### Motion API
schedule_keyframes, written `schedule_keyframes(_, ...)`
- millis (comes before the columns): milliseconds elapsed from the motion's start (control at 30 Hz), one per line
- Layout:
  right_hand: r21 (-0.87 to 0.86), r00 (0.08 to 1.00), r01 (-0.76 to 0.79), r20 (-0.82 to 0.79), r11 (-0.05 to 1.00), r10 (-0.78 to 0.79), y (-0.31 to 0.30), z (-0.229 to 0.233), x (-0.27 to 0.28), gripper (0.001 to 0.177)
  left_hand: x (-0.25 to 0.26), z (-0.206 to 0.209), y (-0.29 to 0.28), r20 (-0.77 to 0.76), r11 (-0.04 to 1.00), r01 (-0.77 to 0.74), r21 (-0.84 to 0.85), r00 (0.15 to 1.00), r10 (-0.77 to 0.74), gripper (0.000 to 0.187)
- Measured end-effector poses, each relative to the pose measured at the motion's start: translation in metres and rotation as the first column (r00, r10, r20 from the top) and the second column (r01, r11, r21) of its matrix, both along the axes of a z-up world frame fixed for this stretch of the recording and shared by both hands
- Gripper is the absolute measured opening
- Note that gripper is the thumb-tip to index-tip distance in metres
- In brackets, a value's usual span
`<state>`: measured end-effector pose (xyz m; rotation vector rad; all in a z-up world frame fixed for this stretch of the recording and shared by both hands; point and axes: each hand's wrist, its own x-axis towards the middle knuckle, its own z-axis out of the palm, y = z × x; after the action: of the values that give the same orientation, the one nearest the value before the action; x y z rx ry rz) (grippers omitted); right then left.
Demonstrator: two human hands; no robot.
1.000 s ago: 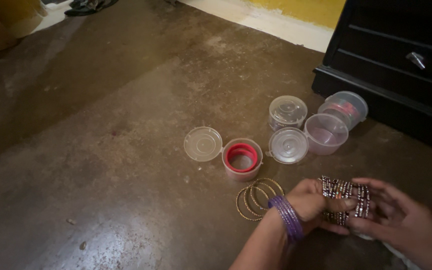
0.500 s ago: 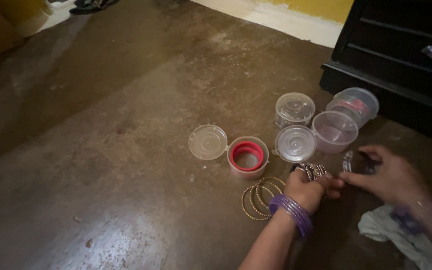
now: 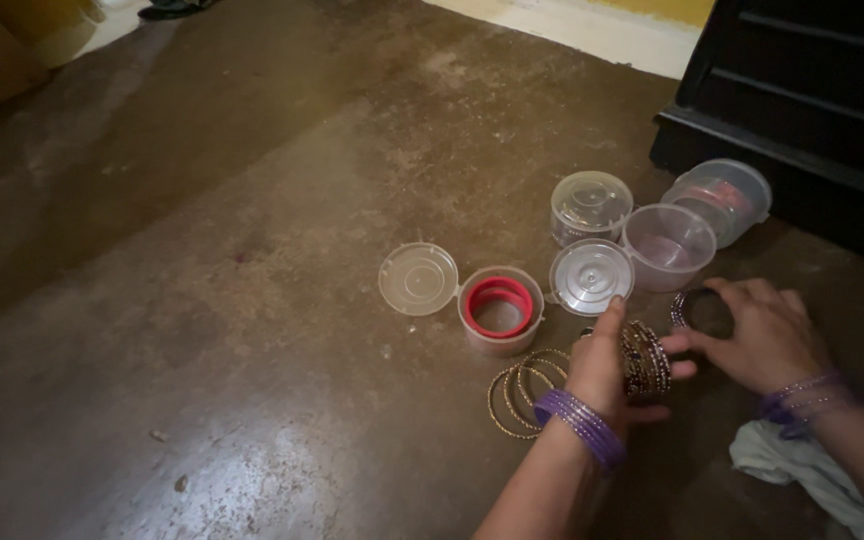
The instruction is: The person sits on the floor and wipes a stack of silver-colored bangles with a cloth. They handle the bangles one by one, rubbing them with the cloth to clean them, while several plastic containers and other bangles remain on the floor nearby.
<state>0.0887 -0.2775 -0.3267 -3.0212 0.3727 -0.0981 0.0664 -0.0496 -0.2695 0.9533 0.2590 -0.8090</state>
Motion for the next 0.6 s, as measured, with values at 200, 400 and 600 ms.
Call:
schedule_keyframes(200,-0.014,1.0,-0.023,-0.005,1.0,0.023,-0.008,-0.013,0.002,0.088,-0.001,-0.001,0.001,0.024,0.998,0.03,-0.05,0.999,-0.029,0.08)
schedule_keyframes(400,-0.092,1.0,-0.005,0.007,0.996,0.006,0.005,0.02,-0.007,0.08,0.002,-0.004,0.001,0.009,0.983,0.125,-0.137,0.992,-0.125,0.083)
schedule_keyframes(600,0.696,0.98,-0.007,0.149,0.718,-0.135,0.007,0.049,-0.04,0.044,-0.006,-0.004,0.011,0.129,0.954,0.192,-0.23,0.978,-0.165,0.039)
